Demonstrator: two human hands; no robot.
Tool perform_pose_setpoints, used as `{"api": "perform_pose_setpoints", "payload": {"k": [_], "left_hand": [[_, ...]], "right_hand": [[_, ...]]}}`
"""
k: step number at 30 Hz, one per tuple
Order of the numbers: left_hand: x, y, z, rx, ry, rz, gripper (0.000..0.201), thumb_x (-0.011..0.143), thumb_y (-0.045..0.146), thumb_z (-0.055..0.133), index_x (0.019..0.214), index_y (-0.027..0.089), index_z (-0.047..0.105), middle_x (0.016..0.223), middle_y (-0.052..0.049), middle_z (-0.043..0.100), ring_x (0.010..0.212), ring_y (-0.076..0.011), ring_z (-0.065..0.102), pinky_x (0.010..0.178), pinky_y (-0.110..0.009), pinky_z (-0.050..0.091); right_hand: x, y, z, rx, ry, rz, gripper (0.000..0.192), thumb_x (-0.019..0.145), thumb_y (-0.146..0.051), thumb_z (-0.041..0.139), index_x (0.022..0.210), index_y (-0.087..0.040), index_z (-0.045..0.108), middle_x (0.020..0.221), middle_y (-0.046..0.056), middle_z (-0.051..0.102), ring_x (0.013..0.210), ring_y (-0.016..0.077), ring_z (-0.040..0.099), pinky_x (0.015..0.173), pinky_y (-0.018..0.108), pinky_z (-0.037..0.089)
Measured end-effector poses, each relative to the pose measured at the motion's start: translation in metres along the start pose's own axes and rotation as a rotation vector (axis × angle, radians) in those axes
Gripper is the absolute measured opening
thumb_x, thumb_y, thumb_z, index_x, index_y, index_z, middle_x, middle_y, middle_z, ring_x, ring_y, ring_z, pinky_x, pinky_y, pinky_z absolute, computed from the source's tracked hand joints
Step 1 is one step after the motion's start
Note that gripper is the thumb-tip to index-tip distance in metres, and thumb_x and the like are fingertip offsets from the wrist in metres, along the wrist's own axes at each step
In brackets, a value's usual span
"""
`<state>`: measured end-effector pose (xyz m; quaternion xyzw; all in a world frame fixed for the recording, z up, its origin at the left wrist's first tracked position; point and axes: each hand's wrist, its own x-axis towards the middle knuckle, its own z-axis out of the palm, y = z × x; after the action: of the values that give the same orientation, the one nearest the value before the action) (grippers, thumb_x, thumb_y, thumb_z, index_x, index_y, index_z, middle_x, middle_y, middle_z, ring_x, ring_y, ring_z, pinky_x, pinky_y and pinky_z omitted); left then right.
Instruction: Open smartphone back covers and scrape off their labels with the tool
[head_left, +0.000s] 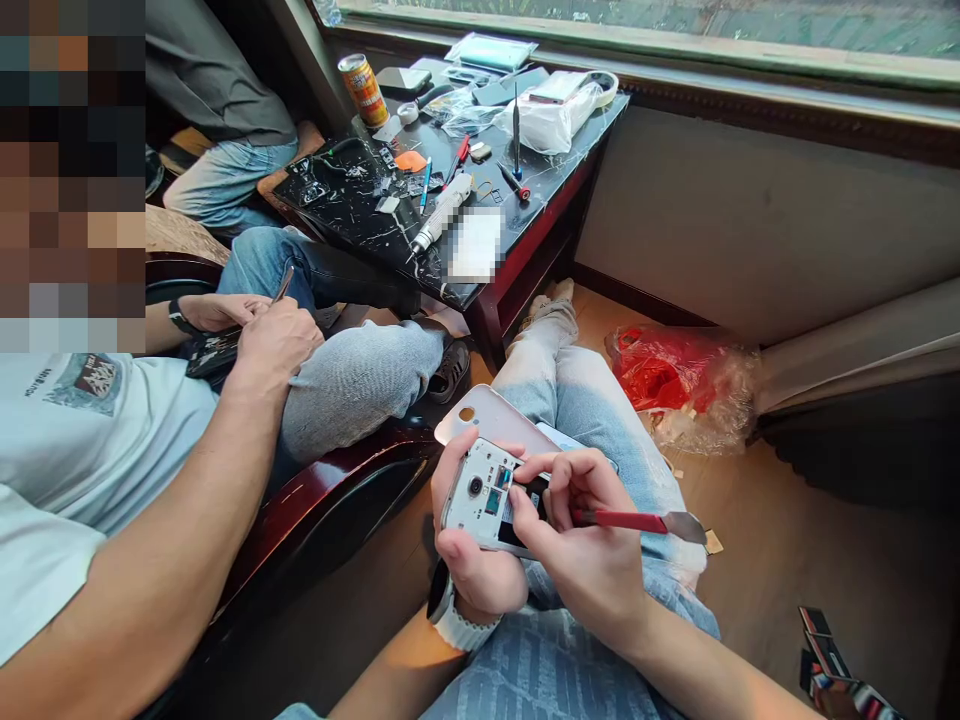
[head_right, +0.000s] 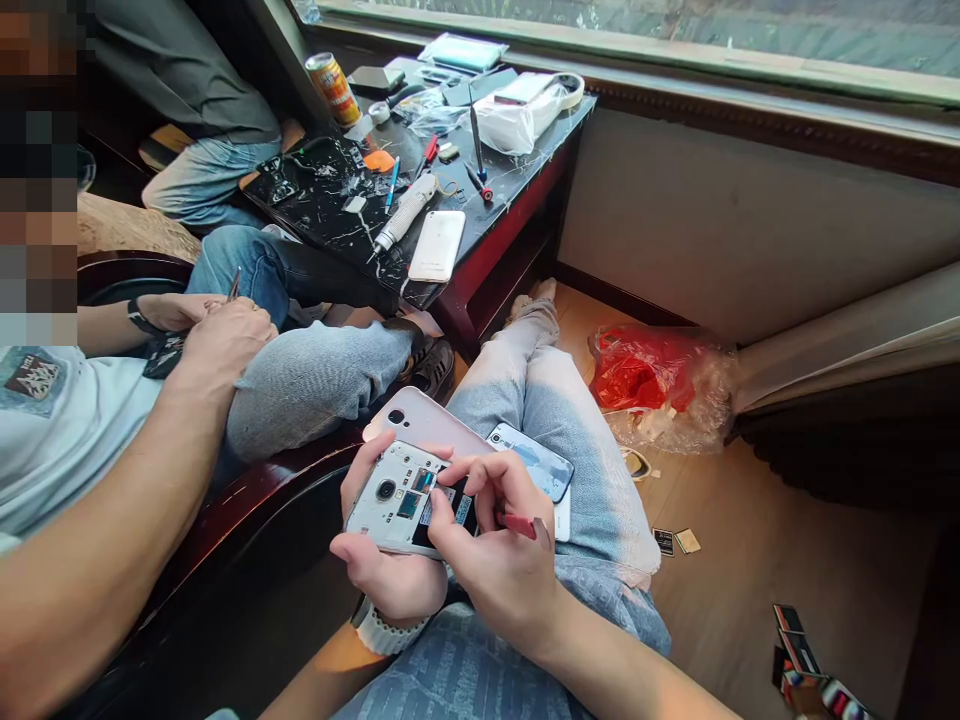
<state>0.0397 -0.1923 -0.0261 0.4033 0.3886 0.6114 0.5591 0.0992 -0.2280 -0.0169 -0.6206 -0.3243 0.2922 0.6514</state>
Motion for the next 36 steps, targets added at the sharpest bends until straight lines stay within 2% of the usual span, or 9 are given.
{"api": "perform_pose_setpoints", "payload": {"k": [4,9,18,23,28,33,36], "left_hand": [[0.000,0.000,0.001,0.013,0.029,-0.001,0.068,0.098,0.079,0.044,0.127,0.025,0.072,0.093,-0.009,0.079,0.076,-0.0242,0.072,0.074,-0.037,0.059],[0.000,0.003,0.003,0.004,0.046,0.000,0.067,0.099,0.078,0.044,0.126,0.025,0.074,0.091,-0.009,0.079,0.076,-0.0244,0.072,0.074,-0.037,0.059],[0.000,0.001,0.007,0.019,0.105,-0.010,0.068,0.096,0.081,0.048,0.121,0.025,0.077,0.089,-0.006,0.077,0.074,-0.0215,0.066,0.070,-0.033,0.053],[-0.003,-0.001,0.006,0.036,0.143,-0.021,0.069,0.095,0.082,0.047,0.122,0.025,0.076,0.094,-0.006,0.073,0.077,-0.0210,0.063,0.072,-0.032,0.051],[-0.005,-0.003,0.005,0.076,0.110,-0.022,0.069,0.099,0.080,0.038,0.127,0.028,0.074,0.097,-0.006,0.073,0.082,-0.0233,0.063,0.075,-0.036,0.050],[-0.005,0.001,0.010,0.084,0.142,-0.072,0.064,0.098,0.079,0.040,0.125,0.031,0.074,0.100,-0.005,0.073,0.086,-0.0249,0.061,0.079,-0.038,0.048],[-0.005,0.001,0.010,0.073,0.153,-0.049,0.066,0.098,0.079,0.039,0.123,0.028,0.074,0.097,-0.005,0.072,0.083,-0.0239,0.061,0.076,-0.038,0.049]], "right_hand": [[0.000,0.004,-0.001,-0.041,-0.008,-0.047,0.031,0.086,-0.011,0.074,0.088,-0.023,0.045,0.095,-0.001,0.074,0.048,0.0048,0.036,0.043,0.020,0.035],[0.003,0.005,-0.003,-0.060,-0.038,-0.131,0.030,0.086,-0.009,0.073,0.093,-0.023,0.048,0.095,0.000,0.072,0.047,0.0050,0.040,0.038,0.018,0.034],[0.009,0.007,0.001,-0.075,-0.012,-0.202,0.028,0.085,-0.008,0.069,0.094,-0.023,0.047,0.088,-0.001,0.067,0.048,0.0049,0.041,0.040,0.017,0.032],[0.007,0.013,0.004,-0.037,-0.013,-0.203,0.030,0.083,-0.006,0.066,0.096,-0.024,0.047,0.089,-0.001,0.064,0.052,0.0067,0.050,0.043,0.018,0.039],[0.006,0.016,0.007,-0.020,0.002,-0.213,0.031,0.081,-0.004,0.064,0.096,-0.024,0.046,0.088,0.000,0.063,0.059,0.0107,0.062,0.048,0.019,0.047],[0.007,0.016,0.008,-0.025,0.006,-0.218,0.032,0.079,-0.002,0.063,0.096,-0.024,0.046,0.087,0.000,0.064,0.059,0.0113,0.062,0.052,0.021,0.052],[0.008,0.016,0.009,-0.014,0.007,-0.226,0.033,0.078,-0.001,0.062,0.096,-0.024,0.046,0.087,-0.001,0.063,0.053,0.0085,0.056,0.051,0.020,0.050]]}}
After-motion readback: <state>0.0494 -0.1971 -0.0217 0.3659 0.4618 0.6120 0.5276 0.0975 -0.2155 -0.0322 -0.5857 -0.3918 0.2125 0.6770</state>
